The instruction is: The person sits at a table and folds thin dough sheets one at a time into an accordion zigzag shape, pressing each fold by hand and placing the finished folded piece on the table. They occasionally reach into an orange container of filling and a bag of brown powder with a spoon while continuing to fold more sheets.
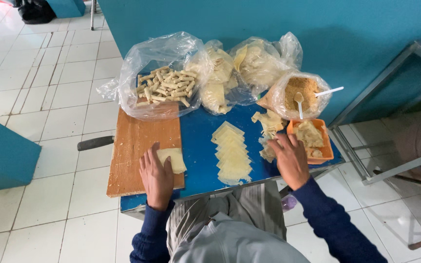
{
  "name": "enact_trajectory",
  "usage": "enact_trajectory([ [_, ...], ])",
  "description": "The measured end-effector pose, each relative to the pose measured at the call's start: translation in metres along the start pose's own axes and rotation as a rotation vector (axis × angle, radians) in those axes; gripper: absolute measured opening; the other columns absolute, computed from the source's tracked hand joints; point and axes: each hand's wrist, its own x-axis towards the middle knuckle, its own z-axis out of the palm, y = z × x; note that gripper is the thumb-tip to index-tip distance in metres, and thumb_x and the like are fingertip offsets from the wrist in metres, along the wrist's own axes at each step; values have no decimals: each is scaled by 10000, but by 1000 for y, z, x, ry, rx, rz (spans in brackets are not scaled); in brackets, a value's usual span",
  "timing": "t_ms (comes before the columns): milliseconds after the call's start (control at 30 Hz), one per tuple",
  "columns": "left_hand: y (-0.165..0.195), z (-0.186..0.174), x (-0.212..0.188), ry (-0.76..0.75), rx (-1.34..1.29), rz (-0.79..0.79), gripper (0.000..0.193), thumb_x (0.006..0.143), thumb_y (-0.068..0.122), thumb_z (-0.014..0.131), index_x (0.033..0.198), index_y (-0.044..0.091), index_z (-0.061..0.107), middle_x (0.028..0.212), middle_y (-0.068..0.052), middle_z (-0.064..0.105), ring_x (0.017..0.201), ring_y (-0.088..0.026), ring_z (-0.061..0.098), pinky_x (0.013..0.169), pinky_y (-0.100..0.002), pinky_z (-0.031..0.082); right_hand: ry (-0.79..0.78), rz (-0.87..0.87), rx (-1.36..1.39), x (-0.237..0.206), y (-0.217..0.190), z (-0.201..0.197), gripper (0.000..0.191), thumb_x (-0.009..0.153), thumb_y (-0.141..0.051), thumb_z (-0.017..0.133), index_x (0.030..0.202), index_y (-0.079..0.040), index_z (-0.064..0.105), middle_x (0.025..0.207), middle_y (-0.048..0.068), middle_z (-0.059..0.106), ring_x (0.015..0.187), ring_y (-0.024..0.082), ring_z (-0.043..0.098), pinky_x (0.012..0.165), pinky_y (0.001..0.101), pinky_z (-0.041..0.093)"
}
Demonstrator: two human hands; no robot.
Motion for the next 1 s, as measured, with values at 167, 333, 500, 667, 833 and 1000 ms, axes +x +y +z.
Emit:
enact_trajectory([
  [167,23,-15,-2,155,68,98,494,824,15,697,1298,16,559,1304,-217,580,1209,-409,517,1029,-501,397,-103,14,-214,14,7,6,191,841,-108,648,1018,-96,719,1133,29,625,1126,239,557,882,407,431],
  [333,51,-13,-7,19,-267,179,357,892,18,683,1241,18,610,1268,-183,632,1197,-351,574,1015,-449,455,-44,1,93,19,1,-24,125,856,-85,661,981,-87,662,1042,64,653,1009,311,615,827,457,470],
  [500,83,16,-18,-510,-788,-21,337,957,140,683,1250,-6,603,1184,-139,721,1076,-206,712,879,-337,581,-303,58,608,16,-40,-44,159,923,-50,670,1062,-87,603,983,100,702,872,346,699,709,434,532],
  [667,89,45,-25,-733,-1020,-134,306,986,167,678,1219,-23,620,1086,-98,748,1015,-134,709,858,-289,573,-314,-118,778,19,-72,-46,326,871,20,643,1164,-121,669,1020,109,670,898,308,692,742,384,541],
  [833,72,63,-36,-754,-1168,-358,226,983,149,650,1131,-21,641,959,-63,755,893,-107,717,790,-263,591,-310,46,1002,16,-79,-38,321,918,-16,668,1229,-86,634,1049,59,681,836,185,663,749,312,550],
  [1000,65,71,-41,-701,-1299,-313,152,989,78,664,1099,-17,621,1005,-34,698,929,-73,632,798,-242,504,-328,223,1307,3,-76,-27,346,955,13,652,1288,-49,584,1044,50,611,920,105,581,824,270,535],
])
